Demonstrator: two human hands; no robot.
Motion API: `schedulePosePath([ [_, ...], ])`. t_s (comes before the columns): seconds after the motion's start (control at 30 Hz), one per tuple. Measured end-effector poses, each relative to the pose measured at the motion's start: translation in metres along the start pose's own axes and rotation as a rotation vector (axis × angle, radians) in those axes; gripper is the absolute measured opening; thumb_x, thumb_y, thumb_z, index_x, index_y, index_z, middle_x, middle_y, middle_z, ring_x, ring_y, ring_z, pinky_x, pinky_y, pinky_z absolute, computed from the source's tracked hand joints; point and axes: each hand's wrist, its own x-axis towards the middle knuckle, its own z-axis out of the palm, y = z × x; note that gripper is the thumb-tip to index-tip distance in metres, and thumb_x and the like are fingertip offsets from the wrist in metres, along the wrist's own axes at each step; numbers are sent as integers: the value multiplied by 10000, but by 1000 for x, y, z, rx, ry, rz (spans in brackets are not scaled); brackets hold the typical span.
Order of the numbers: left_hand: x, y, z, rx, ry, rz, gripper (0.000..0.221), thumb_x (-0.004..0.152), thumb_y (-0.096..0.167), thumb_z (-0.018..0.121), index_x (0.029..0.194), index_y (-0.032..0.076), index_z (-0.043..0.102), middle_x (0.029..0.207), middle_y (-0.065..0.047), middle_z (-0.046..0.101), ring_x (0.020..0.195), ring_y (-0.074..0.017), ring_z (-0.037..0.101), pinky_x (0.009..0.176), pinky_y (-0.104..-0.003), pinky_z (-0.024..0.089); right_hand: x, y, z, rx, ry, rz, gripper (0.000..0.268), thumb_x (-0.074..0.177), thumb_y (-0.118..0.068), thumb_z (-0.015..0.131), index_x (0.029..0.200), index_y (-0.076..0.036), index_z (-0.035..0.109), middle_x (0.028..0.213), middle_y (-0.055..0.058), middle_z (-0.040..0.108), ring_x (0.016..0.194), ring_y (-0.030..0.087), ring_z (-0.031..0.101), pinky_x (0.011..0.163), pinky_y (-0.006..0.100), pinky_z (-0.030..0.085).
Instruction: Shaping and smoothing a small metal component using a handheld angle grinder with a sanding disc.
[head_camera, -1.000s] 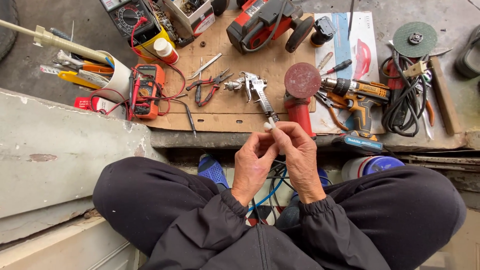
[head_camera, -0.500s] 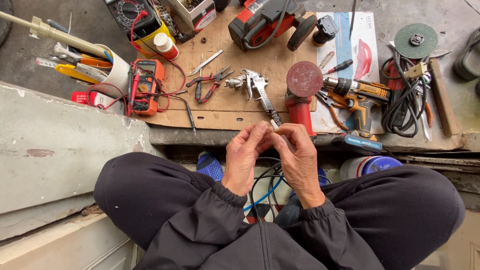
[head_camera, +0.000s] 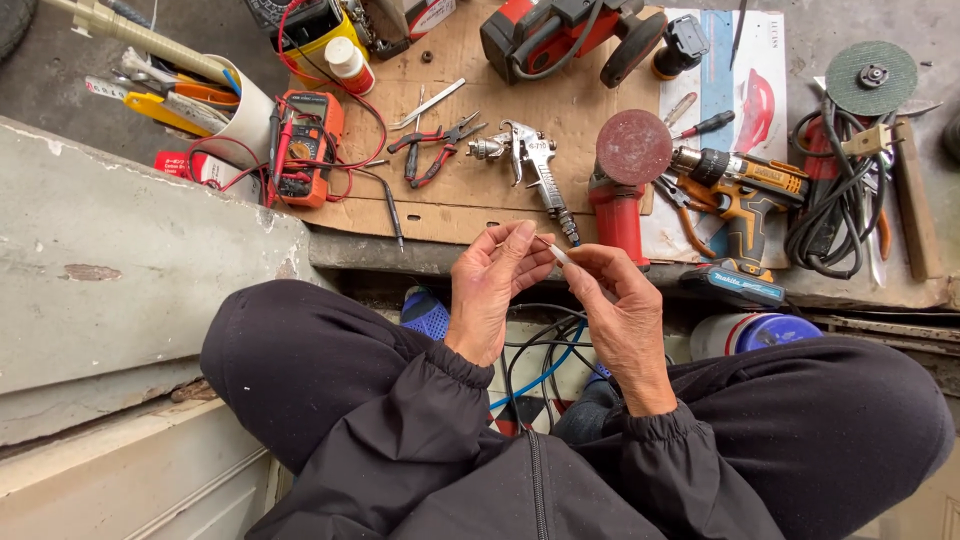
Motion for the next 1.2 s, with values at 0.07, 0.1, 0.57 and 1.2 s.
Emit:
schedulePosePath([
  [0.07,-1,-1,0,4,-15,-11,337,1019,318,829,1214,64,723,1121,-188,851,982,-218,843,899,-334,701,-1,-5,0,-3,5,-11,207,1058,-125,799,1258,-75,788,1054,136,820,931,135,675,898,345,642],
  [0.1,-1,-2,-1,3,-12,-13,337,1019,318,829,1214,64,723,1121,-188,851,982,-218,843,899,-334,701,-1,-3,0,-4,3,-9,207,1058,-125,799,1258,-75,788,1054,136,820,931,135,675,898,345,642],
  [0.57,5,-21,1,74,-209,-31,384,1059,281,789,1367,52,777,1138,-132,842,995,-130,800,936,-276,674,3,7,-6,9,39,42,296,989,-122,881,1244,-44,753,1009,101,764,926,130,676,780,298,601],
  [1.2,34,-57,26,448,-219,336,405,1192,265,553,1564,136,649,1246,-176,781,1016,-182,762,935,-340,689,19,35,-17,160,248,143,199,1021,-179,849,1187,-70,829,930,74,742,728,57,637,517,172,474],
])
